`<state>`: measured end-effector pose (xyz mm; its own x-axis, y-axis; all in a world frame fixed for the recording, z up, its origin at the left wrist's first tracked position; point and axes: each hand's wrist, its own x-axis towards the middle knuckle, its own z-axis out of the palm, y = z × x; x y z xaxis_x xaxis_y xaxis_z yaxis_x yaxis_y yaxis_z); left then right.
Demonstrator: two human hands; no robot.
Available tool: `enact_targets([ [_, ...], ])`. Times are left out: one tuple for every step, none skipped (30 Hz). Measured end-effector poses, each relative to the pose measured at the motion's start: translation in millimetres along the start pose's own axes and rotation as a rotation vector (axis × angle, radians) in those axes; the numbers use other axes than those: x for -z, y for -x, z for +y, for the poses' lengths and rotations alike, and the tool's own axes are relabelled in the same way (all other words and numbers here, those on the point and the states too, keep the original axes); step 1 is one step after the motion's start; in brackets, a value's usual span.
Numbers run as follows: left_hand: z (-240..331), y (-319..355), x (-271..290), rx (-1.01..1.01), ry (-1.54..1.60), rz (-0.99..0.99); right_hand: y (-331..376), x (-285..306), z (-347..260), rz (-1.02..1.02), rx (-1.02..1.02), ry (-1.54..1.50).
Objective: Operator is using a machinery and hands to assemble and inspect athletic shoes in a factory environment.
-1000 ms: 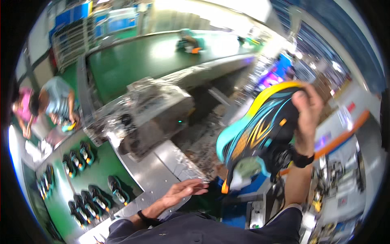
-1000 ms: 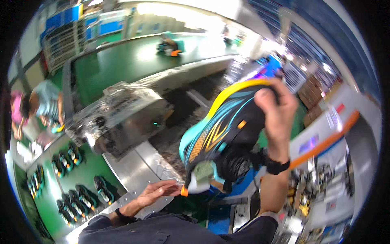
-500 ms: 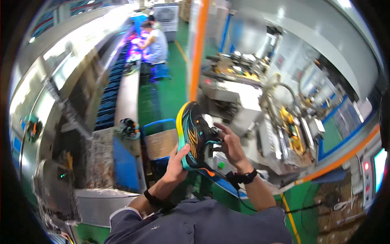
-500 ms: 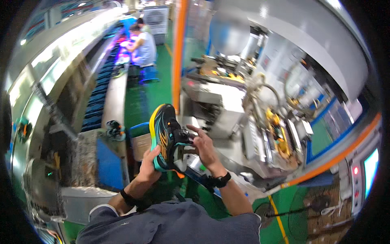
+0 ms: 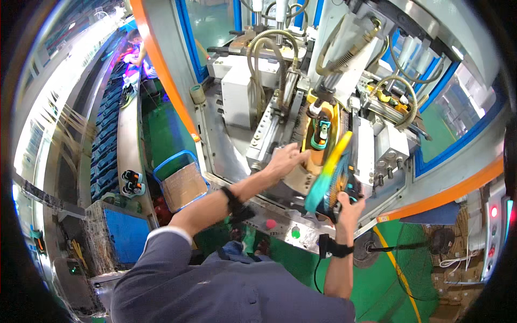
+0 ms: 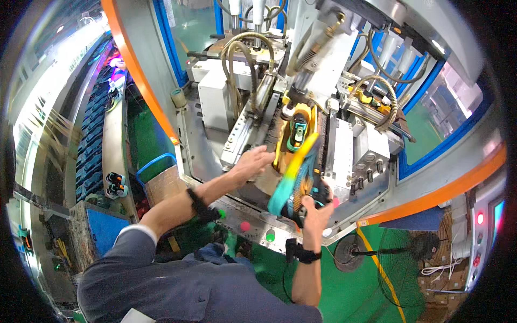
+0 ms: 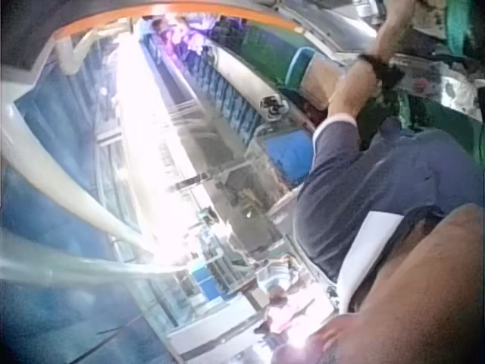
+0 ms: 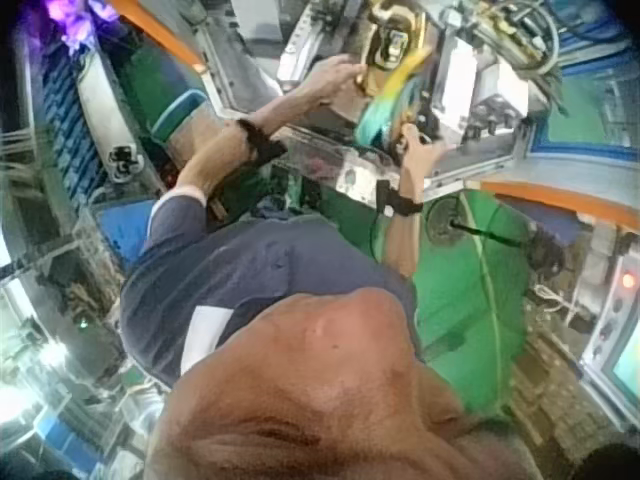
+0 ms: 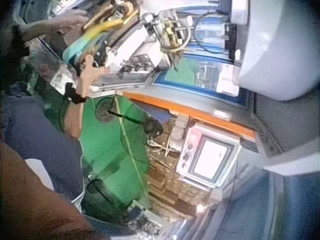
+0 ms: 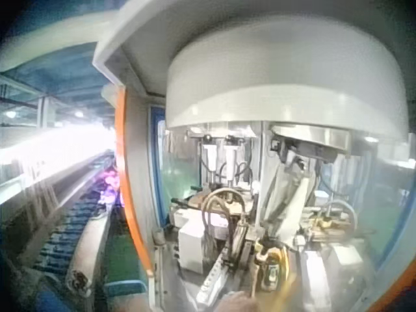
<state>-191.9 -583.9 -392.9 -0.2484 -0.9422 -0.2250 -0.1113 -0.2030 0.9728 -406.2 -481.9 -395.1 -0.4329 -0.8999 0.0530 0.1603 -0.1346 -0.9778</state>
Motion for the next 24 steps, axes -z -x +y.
enact_targets([
  [-15.2, -38.5, -1.2, -0.073, -0.049, 0.068, -7.1, 6.0, -2.6, 0.006, 0.041, 0.018],
  [-19.1, -64.8, -3.2, -0.171, -0.162, 0.179, -9.3, 17.1, -0.3, 0.027, 0.076, 0.039],
  [-27.3, -94.9, -1.7, -0.122, -0.313, 0.261, -7.8, 16.8, -12.4, 0.065, 0.077, 0.044],
  [-36.4, -122.9, -0.7, -0.139, -0.201, 0.247, -4.6, 17.6, -23.2, 0.106, 0.080, 0.052],
  [-37.7, -145.7, -6.1, -0.030, -0.312, 0.310, -5.2, 34.9, -18.4, 0.134, 0.104, 0.106],
  [-37.9, -168.2, -8.1, 0.076, -0.424, 0.376, -3.4, 41.5, -25.1, 0.152, 0.115, 0.127],
  [-51.2, -196.9, -3.7, 0.155, -0.423, 0.388, -3.0, 45.3, -27.9, 0.197, 0.115, 0.157],
  [-53.5, -212.5, -8.6, 0.234, -0.426, 0.380, -0.6, 51.8, -31.1, 0.259, 0.115, 0.193],
  [-58.1, -224.1, -9.2, 0.269, -0.462, 0.326, 0.1, 56.3, -34.5, 0.298, 0.094, 0.208],
  [-61.4, -235.6, -12.5, 0.268, -0.521, 0.371, -1.8, 57.2, -38.2, 0.331, 0.074, 0.220],
  [-58.0, -240.9, -16.5, 0.286, -0.552, 0.350, -2.9, 54.7, -47.4, 0.364, 0.047, 0.234],
  [-50.4, -241.3, -14.5, 0.304, -0.582, 0.336, -9.4, 55.8, -47.1, 0.374, 0.050, 0.246],
  [-59.6, -252.5, -9.6, 0.297, -0.595, 0.372, -19.6, 59.5, -45.4, 0.352, 0.123, 0.360],
  [-55.4, -255.1, -3.5, 0.299, -0.590, 0.372, -27.0, 60.3, -45.9, 0.322, 0.193, 0.469],
  [-55.4, -252.5, 4.9, 0.307, -0.558, 0.358, -38.9, 46.0, -54.7, 0.327, 0.179, 0.516],
  [-56.3, -246.9, 17.1, 0.318, -0.525, 0.354, -57.5, 41.6, -52.9, 0.309, 0.197, 0.548],
  [-66.4, -243.1, 34.9, 0.285, -0.498, 0.396, -79.1, 20.7, -58.7, 0.266, 0.169, 0.496],
  [-54.8, -225.2, 40.4, 0.314, -0.264, 0.272, -105.9, 22.9, -55.7, 0.222, 0.192, 0.598],
  [-43.5, -203.0, 51.2, 0.368, 0.058, 0.210, -134.6, 11.0, -55.1, 0.160, 0.129, 0.652],
  [-36.6, -175.8, 59.2, 0.416, 0.385, 0.143, -158.7, -7.3, -55.5, 0.114, 0.049, 0.689],
  [-39.4, -146.8, 68.7, 0.392, 0.495, 0.072, -176.5, -38.6, -60.7, 0.055, -0.011, 0.787],
  [-35.4, -120.9, 67.6, 0.357, 0.596, -0.047, -214.5, -21.3, -32.9, 0.034, -0.007, 0.854],
  [-30.9, -84.9, 80.6, 0.345, 0.631, -0.047, -226.4, -62.0, -23.9, -0.045, -0.099, 0.817],
  [-16.8, -45.8, 88.3, 0.330, 0.665, -0.075, -254.5, -72.3, -13.1, -0.176, -0.047, 1.066],
])
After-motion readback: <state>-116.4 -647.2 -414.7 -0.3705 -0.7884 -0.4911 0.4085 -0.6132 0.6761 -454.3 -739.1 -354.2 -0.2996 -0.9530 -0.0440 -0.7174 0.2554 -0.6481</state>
